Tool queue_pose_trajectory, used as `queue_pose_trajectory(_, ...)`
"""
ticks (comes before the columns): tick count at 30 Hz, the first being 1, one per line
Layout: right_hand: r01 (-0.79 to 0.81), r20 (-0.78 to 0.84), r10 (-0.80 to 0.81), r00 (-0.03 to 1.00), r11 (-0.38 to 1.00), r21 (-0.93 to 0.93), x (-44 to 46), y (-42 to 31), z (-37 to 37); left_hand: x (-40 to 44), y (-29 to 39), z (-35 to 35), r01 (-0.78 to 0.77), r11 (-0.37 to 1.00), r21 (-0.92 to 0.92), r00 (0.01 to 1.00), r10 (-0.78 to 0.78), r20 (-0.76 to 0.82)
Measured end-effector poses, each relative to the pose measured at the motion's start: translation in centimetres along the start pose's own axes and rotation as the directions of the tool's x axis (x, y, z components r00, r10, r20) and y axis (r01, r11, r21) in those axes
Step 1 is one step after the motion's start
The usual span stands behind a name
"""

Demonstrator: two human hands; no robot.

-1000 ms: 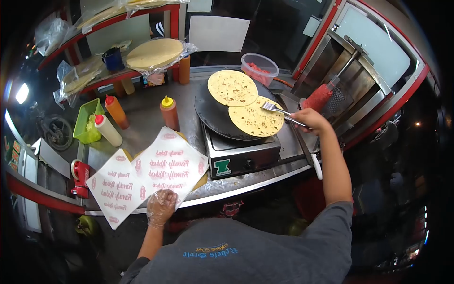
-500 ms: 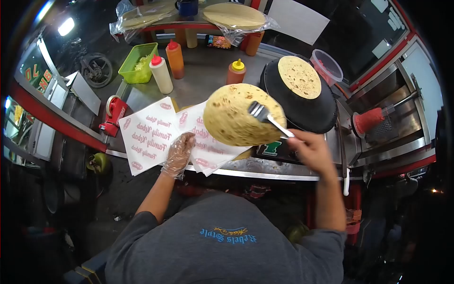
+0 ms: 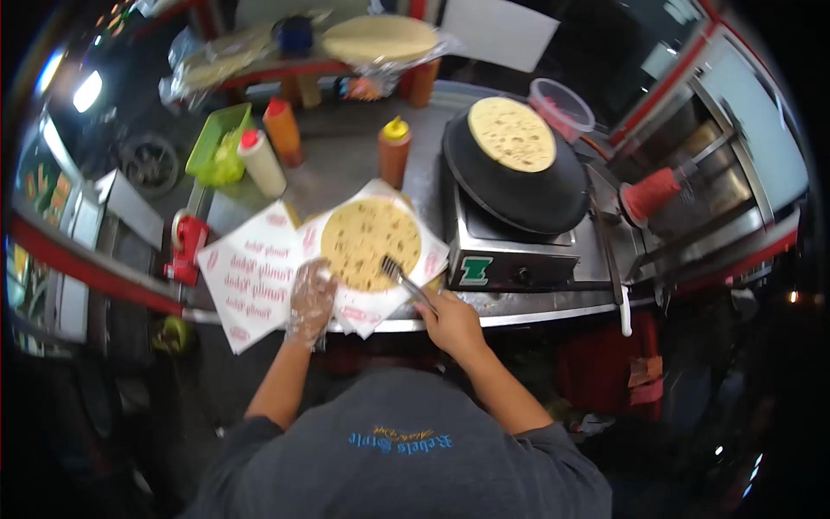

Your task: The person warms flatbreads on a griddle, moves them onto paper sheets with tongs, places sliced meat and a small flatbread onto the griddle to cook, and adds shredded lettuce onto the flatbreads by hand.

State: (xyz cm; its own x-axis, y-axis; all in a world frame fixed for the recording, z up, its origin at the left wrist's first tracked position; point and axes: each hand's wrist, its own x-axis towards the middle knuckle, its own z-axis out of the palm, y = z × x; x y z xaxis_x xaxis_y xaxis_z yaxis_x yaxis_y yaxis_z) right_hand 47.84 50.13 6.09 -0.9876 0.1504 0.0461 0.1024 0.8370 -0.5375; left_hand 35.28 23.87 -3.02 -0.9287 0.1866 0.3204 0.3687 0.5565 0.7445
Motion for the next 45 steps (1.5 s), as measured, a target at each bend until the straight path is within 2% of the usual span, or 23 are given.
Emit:
queue_pose_trajectory(1, -0.005, 0.069, 0.005, 0.998, 1.000, -0.001, 0.6, -0.1, -1.8, 0.1, -0.5, 0.3, -0.039, 0.999, 0.029, 0.999, 0.039, 0.001)
queue_pose_trajectory(3, 0.246, -0.216, -0.196, 0.956, 0.940, 0.236, 2.1, 4.5, -4.6, 0.3, -2.0, 0.9, -0.148, 0.987, 0.068, 0.989, 0.148, 0.009)
queue_pose_trajectory(4, 0.221, -0.320, -0.114, 0.940, 0.921, 0.320, 2.9, 6.3, -7.5, 0.5, -1.7, 0.8, -0.134, 0.990, 0.047, 0.991, 0.134, 0.006)
queue_pose_trajectory(5, 0.006, -0.188, 0.143, 0.972, 0.783, 0.622, 3.4, 6.0, -13.3, 0.4, -1.1, 0.6, -0.109, 0.994, 0.026, 0.994, 0.109, 0.005)
queue_pose_trajectory(7, -0.039, -0.362, 0.224, 0.905, 0.890, 0.454, 6.6, 9.7, -21.2, 0.1, -0.3, 0.7, -0.030, 0.999, -0.023, 1.000, 0.030, 0.008)
queue_pose_trajectory(8, -0.110, -0.375, 0.338, 0.863, 0.850, 0.515, 8.8, 12.5, -24.2, -0.1, 0.0, 0.7, -0.016, 1.000, 0.025, 0.999, 0.015, 0.035)
queue_pose_trajectory(10, -0.483, -0.198, 0.554, 0.809, 0.818, 0.313, 12.3, 16.4, -28.7, -0.2, 0.7, 0.7, 0.007, 0.992, 0.124, 0.997, -0.017, 0.081)
queue_pose_trajectory(13, -0.496, -0.037, 0.588, 0.808, 0.714, 0.495, 17.3, 18.0, -28.2, -0.7, 0.3, 1.1, -0.168, 0.962, 0.214, 0.986, 0.158, 0.060)
queue_pose_trajectory(16, -0.296, -0.217, 0.391, 0.894, 0.881, 0.369, 20.5, 16.1, -28.9, -1.1, -0.2, 1.0, -0.156, 0.976, 0.153, 0.982, 0.137, 0.129)
queue_pose_trajectory(20, -0.098, -0.280, 0.174, 0.944, 0.959, 0.265, 19.3, 9.2, -35.3, -1.0, -0.4, 0.3, -0.215, 0.976, 0.035, 0.973, 0.211, 0.098)
queue_pose_trajectory(22, -0.088, -0.194, 0.159, 0.968, 0.939, 0.333, 17.7, 7.5, -37.1, -1.3, 0.4, 0.3, -0.125, 0.991, -0.048, 0.992, 0.126, 0.028)
queue_pose_trajectory(25, -0.085, -0.140, 0.135, 0.981, 0.945, 0.316, 16.9, 11.4, -38.6, -1.8, 0.3, -0.6, -0.040, 0.985, -0.165, 0.996, 0.027, -0.079)
queue_pose_trajectory(28, -0.411, -0.098, 0.408, 0.908, 0.911, -0.011, 16.0, 16.9, -40.8, -1.2, -1.8, -3.3, -0.076, 0.997, 0.006, 0.975, 0.075, -0.209)
queue_pose_trajectory(30, -0.545, 0.076, 0.544, 0.836, 0.838, -0.006, 15.8, 19.6, -38.7, 0.2, -4.7, -5.7, 0.087, 0.995, 0.057, 0.974, -0.073, -0.213)
queue_pose_trajectory(31, -0.556, 0.083, 0.552, 0.830, 0.805, 0.207, 16.7, 21.5, -36.0, 1.1, -6.8, -6.9, 0.123, 0.992, 0.037, 0.977, -0.114, -0.180)
queue_pose_trajectory(32, -0.543, 0.089, 0.559, 0.824, 0.734, 0.408, 17.4, 22.3, -33.5, 2.0, -9.1, -7.9, 0.158, 0.987, 0.015, 0.977, -0.154, -0.145)
queue_pose_trajectory(34, -0.384, -0.068, 0.425, 0.902, 0.866, 0.319, 17.9, 20.0, -30.9, 3.2, -13.3, -9.1, 0.072, 0.962, 0.264, 0.990, -0.036, -0.138)
queue_pose_trajectory(35, -0.210, -0.203, 0.247, 0.947, 0.959, 0.190, 18.2, 18.0, -31.1, 3.5, -14.8, -9.2, 0.035, 0.943, 0.331, 0.991, 0.011, -0.137)
queue_pose_trajectory(36, -0.166, -0.222, 0.209, 0.952, 0.966, 0.196, 18.0, 16.0, -32.5, 3.7, -15.6, -9.1, -0.002, 0.916, 0.400, 0.989, 0.060, -0.132)
queue_pose_trajectory(38, -0.083, -0.258, 0.138, 0.956, 0.973, 0.214, 17.0, 11.5, -35.4, 4.0, -15.2, -9.1, 0.011, 0.926, 0.377, 0.988, 0.047, -0.144)
queue_pose_trajectory(40, -0.076, -0.135, 0.148, 0.980, 0.899, 0.431, 15.6, 10.3, -38.1, 3.8, -13.9, -9.4, 0.050, 0.922, 0.384, 0.994, -0.007, -0.113)
queue_pose_trajectory(42, -0.107, -0.125, 0.179, 0.976, 0.891, 0.441, 14.8, 10.5, -39.5, 3.7, -13.3, -9.3, 0.087, 0.926, 0.367, 0.992, -0.047, -0.116)
queue_pose_trajectory(45, -0.293, -0.095, 0.315, 0.944, 0.936, 0.196, 14.7, 16.0, -40.8, 3.7, -13.2, -9.5, 0.101, 0.931, 0.350, 0.992, -0.067, -0.107)
